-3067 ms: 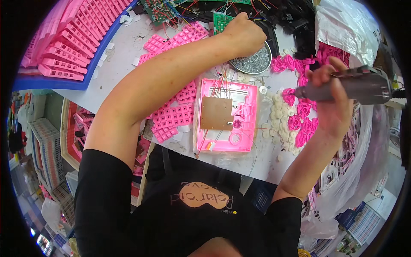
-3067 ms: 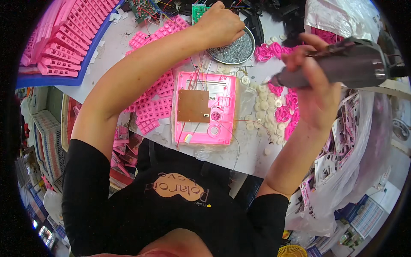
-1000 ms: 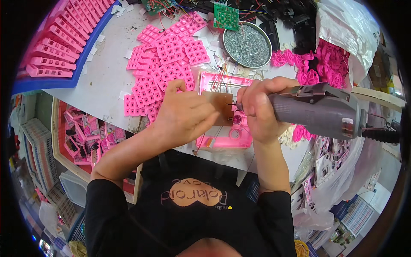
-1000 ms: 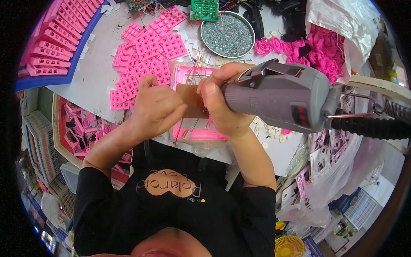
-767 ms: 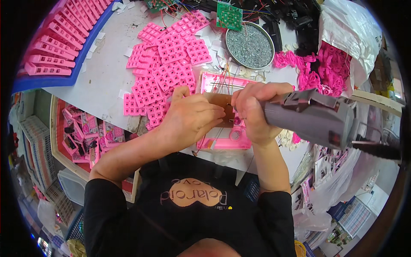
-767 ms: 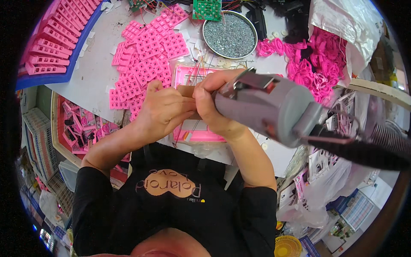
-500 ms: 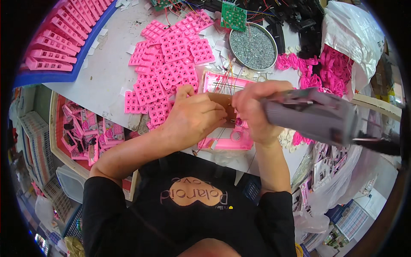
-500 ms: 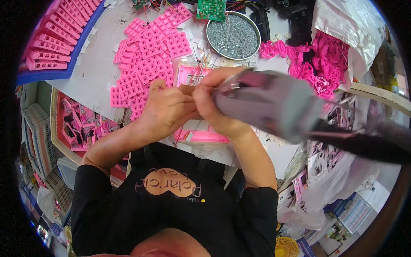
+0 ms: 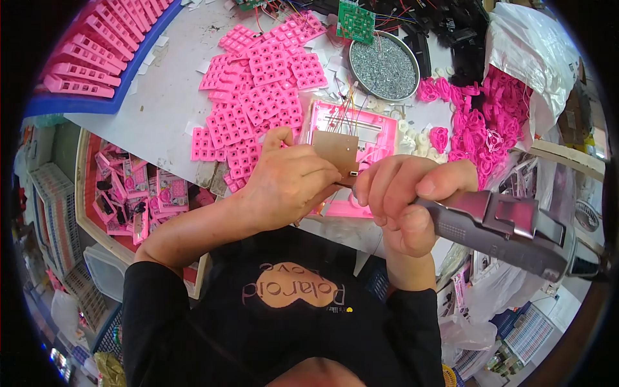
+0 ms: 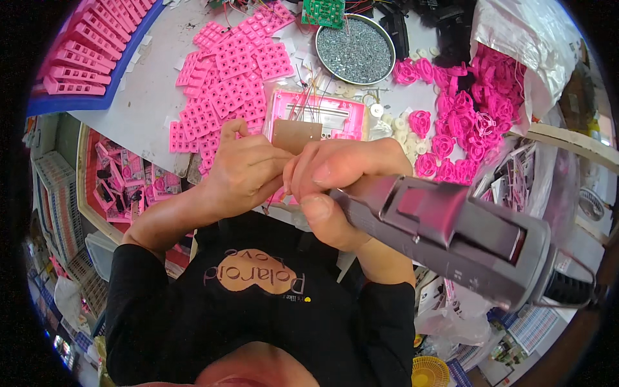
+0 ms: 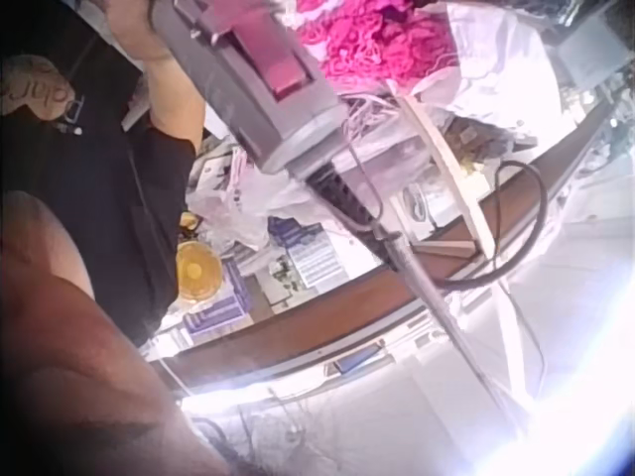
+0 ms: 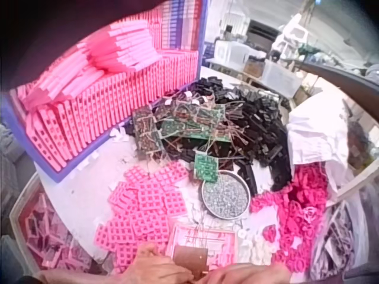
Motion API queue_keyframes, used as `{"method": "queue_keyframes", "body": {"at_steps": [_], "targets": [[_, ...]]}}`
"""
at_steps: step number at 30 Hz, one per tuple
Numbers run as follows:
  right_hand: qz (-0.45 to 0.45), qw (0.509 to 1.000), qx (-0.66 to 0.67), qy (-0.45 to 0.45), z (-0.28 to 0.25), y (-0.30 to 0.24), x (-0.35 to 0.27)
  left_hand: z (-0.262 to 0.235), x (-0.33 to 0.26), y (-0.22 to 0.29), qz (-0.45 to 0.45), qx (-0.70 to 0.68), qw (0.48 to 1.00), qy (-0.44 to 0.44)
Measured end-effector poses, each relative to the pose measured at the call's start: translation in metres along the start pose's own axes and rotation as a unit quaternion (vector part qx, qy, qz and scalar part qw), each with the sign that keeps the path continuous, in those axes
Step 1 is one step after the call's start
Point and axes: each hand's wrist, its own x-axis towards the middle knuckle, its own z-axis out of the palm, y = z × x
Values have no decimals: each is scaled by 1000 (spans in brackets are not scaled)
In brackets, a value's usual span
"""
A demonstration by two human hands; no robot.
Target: Assembling an electronic toy piggy bank by gluing components into a plastic casing.
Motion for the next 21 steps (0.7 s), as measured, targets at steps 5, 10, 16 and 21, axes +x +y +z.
{"method": "queue_keyframes", "body": {"at_steps": [5, 10, 16, 21], "targets": [[8, 996, -65, 54, 2, 21, -13, -24, -2, -17, -57, 70, 995, 44], [17, 990, -131, 50, 5, 33, -18, -31, -12, -22, -49, 36, 998, 36], [11, 987, -158, -3, 8, 36, -16, -20, -11, -11, -82, 8, 996, 37], [26, 986, -162, 15, 9, 34, -16, -11, -14, -6, -41, 12, 998, 38]]}}
